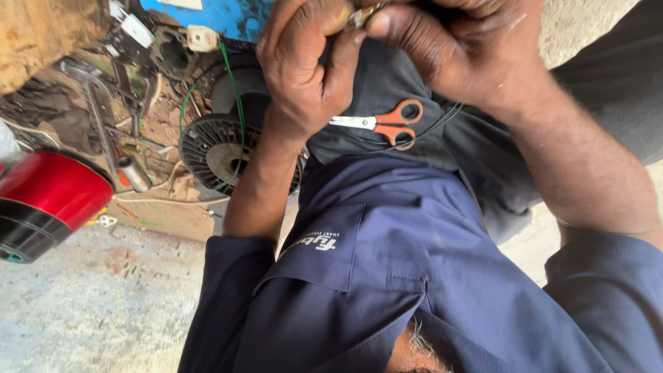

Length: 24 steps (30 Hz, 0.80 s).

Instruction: The person sits on the floor and uses orange-handled scissors to cut and trim wires on a small, dirty electrical component. They repeatedly adjust the component and use the scissors to snip wires and manipulate internal parts.

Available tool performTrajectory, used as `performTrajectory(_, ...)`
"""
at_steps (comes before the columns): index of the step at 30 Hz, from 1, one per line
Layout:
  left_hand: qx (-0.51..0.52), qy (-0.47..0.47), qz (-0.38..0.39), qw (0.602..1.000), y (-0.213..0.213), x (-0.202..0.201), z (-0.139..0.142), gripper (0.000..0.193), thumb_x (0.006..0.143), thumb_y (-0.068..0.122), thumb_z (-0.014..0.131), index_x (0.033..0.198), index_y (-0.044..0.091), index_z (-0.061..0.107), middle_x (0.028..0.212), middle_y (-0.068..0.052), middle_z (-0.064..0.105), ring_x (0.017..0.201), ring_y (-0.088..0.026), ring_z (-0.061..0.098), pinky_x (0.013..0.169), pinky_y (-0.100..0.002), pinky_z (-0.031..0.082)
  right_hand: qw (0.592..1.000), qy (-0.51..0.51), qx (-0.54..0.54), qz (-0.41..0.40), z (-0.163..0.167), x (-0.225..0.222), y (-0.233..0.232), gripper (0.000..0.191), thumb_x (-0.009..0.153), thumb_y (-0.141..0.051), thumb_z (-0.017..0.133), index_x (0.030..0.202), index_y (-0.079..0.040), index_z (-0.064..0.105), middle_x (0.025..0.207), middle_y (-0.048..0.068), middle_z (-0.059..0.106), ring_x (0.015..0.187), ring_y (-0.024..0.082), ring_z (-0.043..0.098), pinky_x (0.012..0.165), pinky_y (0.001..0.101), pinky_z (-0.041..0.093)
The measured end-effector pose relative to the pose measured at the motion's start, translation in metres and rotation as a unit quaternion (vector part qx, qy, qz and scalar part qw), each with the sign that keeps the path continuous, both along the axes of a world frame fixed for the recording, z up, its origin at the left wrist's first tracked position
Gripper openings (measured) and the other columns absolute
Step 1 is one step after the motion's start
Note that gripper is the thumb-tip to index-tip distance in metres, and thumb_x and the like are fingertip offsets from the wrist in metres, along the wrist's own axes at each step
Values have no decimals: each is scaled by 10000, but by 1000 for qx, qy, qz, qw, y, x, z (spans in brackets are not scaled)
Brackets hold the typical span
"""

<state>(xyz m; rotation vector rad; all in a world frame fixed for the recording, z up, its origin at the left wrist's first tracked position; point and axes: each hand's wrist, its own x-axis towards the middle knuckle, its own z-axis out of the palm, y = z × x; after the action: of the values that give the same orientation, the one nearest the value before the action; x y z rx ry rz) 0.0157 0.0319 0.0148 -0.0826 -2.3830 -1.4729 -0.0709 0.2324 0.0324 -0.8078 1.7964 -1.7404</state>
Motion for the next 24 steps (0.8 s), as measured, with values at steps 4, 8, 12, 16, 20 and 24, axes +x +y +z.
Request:
performTrajectory(4, 78, -93, 9, 993, 5, 19, 7, 141, 1052, 79, 743, 993, 26, 627, 886, -58, 589, 668, -140, 542, 598, -287, 412, 1000, 7, 1, 4, 0, 5, -1, 54, 1155, 72, 671, 1186, 43, 705, 1091, 110, 746, 991, 140, 735, 877, 224, 609)
performTrajectory(8, 336, -238, -9, 911, 11, 35, 9, 193, 1097, 106, 701, 942, 18, 627, 754, -31, 570, 612, -91, 449, 560, -247, 343, 1000, 7, 24, 5, 4, 10, -4, 59, 1145, 76, 667, 1177, 44, 705, 1098, 108, 748, 1017, 150, 743, 899, 236, 613)
performTrajectory(12, 600, -299, -19, 742, 12, 33, 14, 124, 1073, 138, 653, 1005, 35, 639, 778, -55, 601, 616, -89, 472, 537, -222, 354, 999, 36, 29, 2, 0, 8, -5, 49, 1134, 87, 699, 1171, 56, 704, 1096, 116, 738, 1010, 161, 737, 897, 250, 613)
performTrajectory(16, 701, -276, -59, 655, -13, 27, 41, 233, 1073, 171, 647, 894, 24, 629, 735, -40, 577, 584, -69, 468, 499, -215, 350, 997, 70, 27, 8, -1, 4, -7, 56, 1129, 87, 703, 1174, 54, 697, 1102, 114, 730, 1023, 165, 725, 910, 253, 601)
performTrajectory(20, 687, -270, -64, 672, -44, 26, 59, 237, 1050, 200, 662, 910, 16, 606, 740, -57, 580, 574, -75, 476, 471, -219, 358, 997, 65, 37, 34, 9, -8, -7, 49, 1135, 68, 682, 1167, 31, 682, 1078, 91, 726, 1010, 142, 719, 895, 229, 588)
performTrajectory(24, 418, -277, -3, 865, -52, 31, 48, 228, 1070, 155, 674, 932, -11, 598, 776, -90, 594, 602, -127, 504, 523, -276, 403, 990, 100, 84, 51, 17, -22, -9, 33, 1127, 40, 692, 1145, 13, 693, 1014, 86, 728, 930, 135, 711, 808, 234, 563)
